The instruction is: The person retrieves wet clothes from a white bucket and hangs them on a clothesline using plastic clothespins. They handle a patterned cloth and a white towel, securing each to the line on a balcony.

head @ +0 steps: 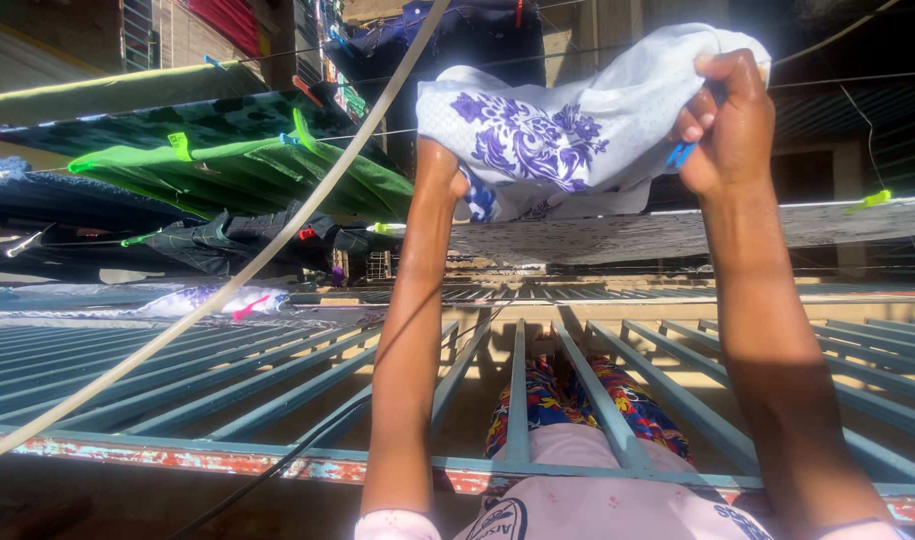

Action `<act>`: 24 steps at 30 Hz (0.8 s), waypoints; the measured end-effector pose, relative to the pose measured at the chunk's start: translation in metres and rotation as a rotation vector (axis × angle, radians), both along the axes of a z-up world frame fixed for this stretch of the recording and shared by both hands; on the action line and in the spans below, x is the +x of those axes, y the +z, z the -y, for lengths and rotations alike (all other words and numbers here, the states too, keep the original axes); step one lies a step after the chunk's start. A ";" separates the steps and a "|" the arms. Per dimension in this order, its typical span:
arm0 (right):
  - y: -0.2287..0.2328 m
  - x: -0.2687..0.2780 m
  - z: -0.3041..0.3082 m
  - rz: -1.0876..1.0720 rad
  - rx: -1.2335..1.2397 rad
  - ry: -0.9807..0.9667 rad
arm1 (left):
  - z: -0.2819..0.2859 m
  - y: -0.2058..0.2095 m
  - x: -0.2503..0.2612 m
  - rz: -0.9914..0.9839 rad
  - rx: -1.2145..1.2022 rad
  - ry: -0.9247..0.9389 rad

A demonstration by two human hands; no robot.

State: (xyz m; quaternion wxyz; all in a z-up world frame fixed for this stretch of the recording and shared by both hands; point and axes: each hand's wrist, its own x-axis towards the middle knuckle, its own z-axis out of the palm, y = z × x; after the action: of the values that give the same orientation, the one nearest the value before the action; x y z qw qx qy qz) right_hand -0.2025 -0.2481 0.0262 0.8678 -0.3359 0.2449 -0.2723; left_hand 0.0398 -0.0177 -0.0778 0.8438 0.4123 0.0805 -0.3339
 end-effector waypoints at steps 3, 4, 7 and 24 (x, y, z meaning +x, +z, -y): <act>-0.053 0.018 0.001 -0.033 0.041 0.125 | 0.020 0.045 0.004 -0.007 -0.229 -0.106; -0.072 0.022 0.002 -0.096 0.088 0.122 | 0.027 0.058 0.007 -0.034 -0.313 -0.155; -0.120 0.028 0.003 -0.281 -0.020 0.193 | 0.046 0.075 -0.001 -0.066 -0.407 -0.239; -0.015 0.032 -0.078 -0.448 -1.266 0.671 | 0.105 0.075 -0.060 0.004 -0.093 -0.357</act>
State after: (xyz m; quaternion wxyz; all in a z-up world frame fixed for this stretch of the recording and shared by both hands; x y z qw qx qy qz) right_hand -0.1704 -0.1705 0.0116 0.4743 -0.8750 0.0967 -0.0069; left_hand -0.0199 -0.1222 -0.0031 0.7895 0.3812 -0.0109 -0.4810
